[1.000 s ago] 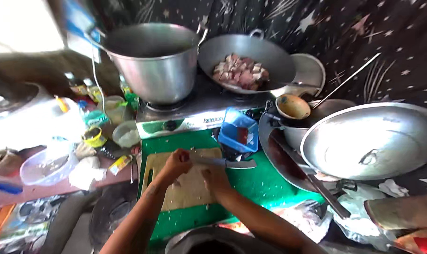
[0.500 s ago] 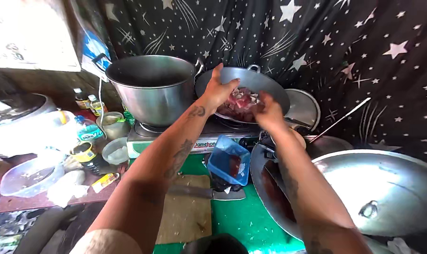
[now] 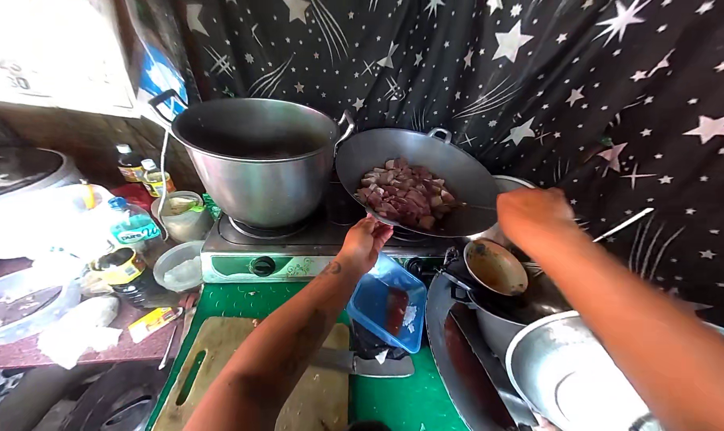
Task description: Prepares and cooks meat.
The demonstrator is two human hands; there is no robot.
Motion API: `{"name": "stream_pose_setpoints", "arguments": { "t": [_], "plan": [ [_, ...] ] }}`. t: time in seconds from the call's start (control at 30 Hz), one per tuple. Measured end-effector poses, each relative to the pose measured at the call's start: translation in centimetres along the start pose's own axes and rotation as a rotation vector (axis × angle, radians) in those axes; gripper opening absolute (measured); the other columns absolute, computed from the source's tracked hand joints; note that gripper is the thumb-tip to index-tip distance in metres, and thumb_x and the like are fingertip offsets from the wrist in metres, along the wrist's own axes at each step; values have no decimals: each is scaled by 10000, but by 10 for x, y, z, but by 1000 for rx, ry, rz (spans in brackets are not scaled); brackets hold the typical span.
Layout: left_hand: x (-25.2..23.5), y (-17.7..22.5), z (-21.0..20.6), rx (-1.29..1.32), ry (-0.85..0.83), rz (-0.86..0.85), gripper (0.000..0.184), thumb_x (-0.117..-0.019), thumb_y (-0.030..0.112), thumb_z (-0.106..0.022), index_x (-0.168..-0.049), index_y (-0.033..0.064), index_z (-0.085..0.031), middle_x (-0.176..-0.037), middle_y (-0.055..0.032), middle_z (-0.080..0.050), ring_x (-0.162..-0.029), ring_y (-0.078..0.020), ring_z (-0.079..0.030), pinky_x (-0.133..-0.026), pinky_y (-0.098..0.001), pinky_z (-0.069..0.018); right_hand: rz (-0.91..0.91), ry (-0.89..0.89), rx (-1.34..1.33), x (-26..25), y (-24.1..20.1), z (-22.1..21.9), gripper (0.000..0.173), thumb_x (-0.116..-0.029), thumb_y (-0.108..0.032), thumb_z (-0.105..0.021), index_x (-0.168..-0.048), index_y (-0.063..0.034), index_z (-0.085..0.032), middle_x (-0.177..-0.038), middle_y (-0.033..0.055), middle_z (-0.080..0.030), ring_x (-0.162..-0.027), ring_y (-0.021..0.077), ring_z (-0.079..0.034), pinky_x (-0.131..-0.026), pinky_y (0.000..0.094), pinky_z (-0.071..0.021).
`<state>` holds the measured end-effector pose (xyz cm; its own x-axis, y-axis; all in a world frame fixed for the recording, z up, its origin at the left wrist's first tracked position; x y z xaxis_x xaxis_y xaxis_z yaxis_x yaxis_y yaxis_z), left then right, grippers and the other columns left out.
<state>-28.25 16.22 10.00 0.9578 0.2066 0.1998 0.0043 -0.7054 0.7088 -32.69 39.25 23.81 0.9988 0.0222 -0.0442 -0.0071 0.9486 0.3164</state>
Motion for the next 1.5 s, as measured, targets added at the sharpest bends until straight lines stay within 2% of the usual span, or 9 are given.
{"name": "stream_pose_setpoints", "arguments": {
  "t": [0.23,0.4,0.53,0.77,1.07,1.2,1.3,1.43,1.5],
  "plan": [
    [-2,-3,-3,77,-14,2,270,-1128,158,-359,-1218,-26,-535,-975,-93,-629,-854,-136,-656,-853,-253,-552,227,-34,177,49,-20,69,186,-1001,-238,-652,-1021,-76,-743,-966,211,-709,-938,436,-691,-732,635,-537],
    [0,-13,-8,115,-18,17,290,-1136,146,-313,-1241,-42,-507,-974,-95,-607,-842,-126,-652,-842,-241,-555,221,-119,251,48,-112,21,223,-1009,38,-487,-1148,131,-635,-1138,320,-653,-1054,481,-666,-807,593,-533],
    [1,-14,-15,142,-32,23,293,-1137,140,-300,-1246,-47,-497,-1004,-99,-599,-865,-122,-651,-857,-241,-551,158,-96,195,-28,-131,-26,245,-1015,9,-500,-1184,145,-614,-1196,318,-637,-1108,472,-653,-841,592,-533],
    [2,-13,-21,147,-3,40,274,-1128,136,-347,-1230,-47,-524,-987,-107,-613,-855,-135,-654,-852,-239,-551,103,-71,-47,-78,-58,3,371,-1035,-265,-611,-1011,99,-681,-1113,331,-669,-1088,513,-651,-848,697,-508],
    [-3,-6,-9,103,-22,29,267,-1124,174,-382,-1150,-27,-556,-920,-86,-620,-803,-129,-657,-829,-252,-567,42,-12,61,-65,49,37,402,-1016,-293,-638,-847,70,-666,-896,327,-658,-908,521,-660,-737,709,-492],
    [-1,3,-12,51,-44,-32,272,-1123,181,-379,-1141,-14,-567,-952,-76,-618,-832,-131,-655,-848,-269,-566,-203,-207,-142,-129,103,3,438,-1080,-273,-551,-882,105,-650,-742,221,-603,-621,293,-568,-632,470,-500],
    [2,14,-5,31,-29,-30,283,-1125,189,-374,-1135,-13,-571,-928,-70,-634,-825,-130,-668,-844,-267,-573,-293,-365,-350,-165,106,-50,477,-1103,-362,-472,-888,30,-639,-554,54,-479,-413,90,-402,-428,226,-359],
    [-2,23,6,16,11,8,283,-1126,188,-370,-1124,-19,-562,-879,-68,-632,-786,-118,-667,-803,-246,-576,-203,-397,-599,-198,39,-110,516,-1106,-429,-436,-944,22,-630,-582,-1,-466,-430,47,-389,-439,199,-371],
    [-6,26,9,12,47,16,280,-1127,179,-370,-1118,-28,-558,-876,-70,-617,-766,-113,-655,-778,-240,-572,-126,-289,-511,-196,-1,-102,513,-1108,-415,-438,-1034,49,-643,-760,67,-536,-592,108,-460,-592,271,-425]
  ]
}}
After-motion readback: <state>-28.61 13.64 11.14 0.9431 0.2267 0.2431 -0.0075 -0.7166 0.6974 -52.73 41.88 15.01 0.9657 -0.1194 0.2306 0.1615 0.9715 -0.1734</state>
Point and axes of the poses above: each hand's wrist, its own x-axis away from the middle knuckle, its own z-axis out of the back of the hand, y = z × x, the point moved 7 cm from there along -x, towards the middle knuckle
